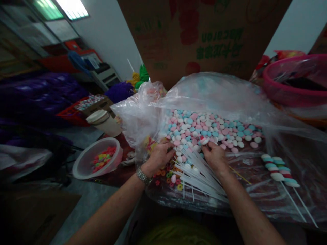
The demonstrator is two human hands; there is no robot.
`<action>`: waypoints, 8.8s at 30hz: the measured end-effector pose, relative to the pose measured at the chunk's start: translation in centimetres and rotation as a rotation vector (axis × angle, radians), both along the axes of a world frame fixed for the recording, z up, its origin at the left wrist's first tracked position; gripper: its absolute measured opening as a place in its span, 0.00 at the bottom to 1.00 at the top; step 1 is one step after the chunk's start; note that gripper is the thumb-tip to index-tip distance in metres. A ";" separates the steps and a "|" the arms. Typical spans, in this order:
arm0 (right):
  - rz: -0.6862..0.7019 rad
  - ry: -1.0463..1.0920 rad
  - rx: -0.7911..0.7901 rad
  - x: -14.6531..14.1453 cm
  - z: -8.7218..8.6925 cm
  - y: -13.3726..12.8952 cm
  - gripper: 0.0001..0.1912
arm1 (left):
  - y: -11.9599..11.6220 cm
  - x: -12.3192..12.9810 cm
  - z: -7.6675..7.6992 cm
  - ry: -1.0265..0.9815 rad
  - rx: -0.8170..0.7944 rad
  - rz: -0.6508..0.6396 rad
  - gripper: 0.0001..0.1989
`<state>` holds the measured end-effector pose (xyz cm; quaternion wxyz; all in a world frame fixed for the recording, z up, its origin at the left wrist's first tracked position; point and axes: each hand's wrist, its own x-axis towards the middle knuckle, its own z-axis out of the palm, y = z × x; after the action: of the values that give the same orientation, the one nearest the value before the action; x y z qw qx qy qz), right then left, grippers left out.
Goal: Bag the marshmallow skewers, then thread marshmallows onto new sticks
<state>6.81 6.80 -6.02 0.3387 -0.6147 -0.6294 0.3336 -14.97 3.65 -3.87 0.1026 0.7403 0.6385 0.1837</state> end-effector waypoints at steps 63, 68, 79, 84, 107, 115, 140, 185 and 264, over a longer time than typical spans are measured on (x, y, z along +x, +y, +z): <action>-0.136 1.071 -0.375 5.3 0.9 -9.3 0.17 | -5.0 3.1 1.6 -0.048 -0.184 -0.060 0.14; -0.078 1.013 -0.339 2.7 0.9 -9.1 0.18 | -5.4 4.0 0.8 -0.189 -0.143 0.006 0.10; 0.120 0.872 -0.302 -1.7 3.2 -9.8 0.17 | -6.3 6.1 2.7 -1.573 -0.697 0.069 0.13; 0.053 0.889 -0.307 -2.8 2.6 -10.0 0.16 | -7.1 7.1 2.3 -1.571 -0.506 0.128 0.12; 0.319 -0.742 -0.031 1.5 4.2 -13.2 0.11 | -7.2 5.9 1.5 -1.043 -0.215 0.223 0.14; 0.377 -0.739 -0.049 2.3 4.7 -13.1 0.10 | -6.8 5.5 0.7 -1.007 -0.185 0.166 0.13; 0.366 -0.678 -0.099 -1.8 2.9 -13.5 0.12 | -8.0 6.0 -0.5 -0.588 0.236 -0.147 0.14; 0.491 -0.345 -0.031 -1.3 1.2 -13.7 0.16 | -8.5 -1.2 0.3 -0.988 -0.326 0.256 0.10; -0.136 0.061 0.136 3.8 -0.8 -1.7 0.18 | 2.3 6.8 2.9 -0.116 -0.020 -0.034 0.14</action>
<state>10.61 5.10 -6.87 0.4206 -0.6210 -0.5969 0.2850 -8.14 5.91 -0.94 0.1497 0.7382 0.6205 0.2183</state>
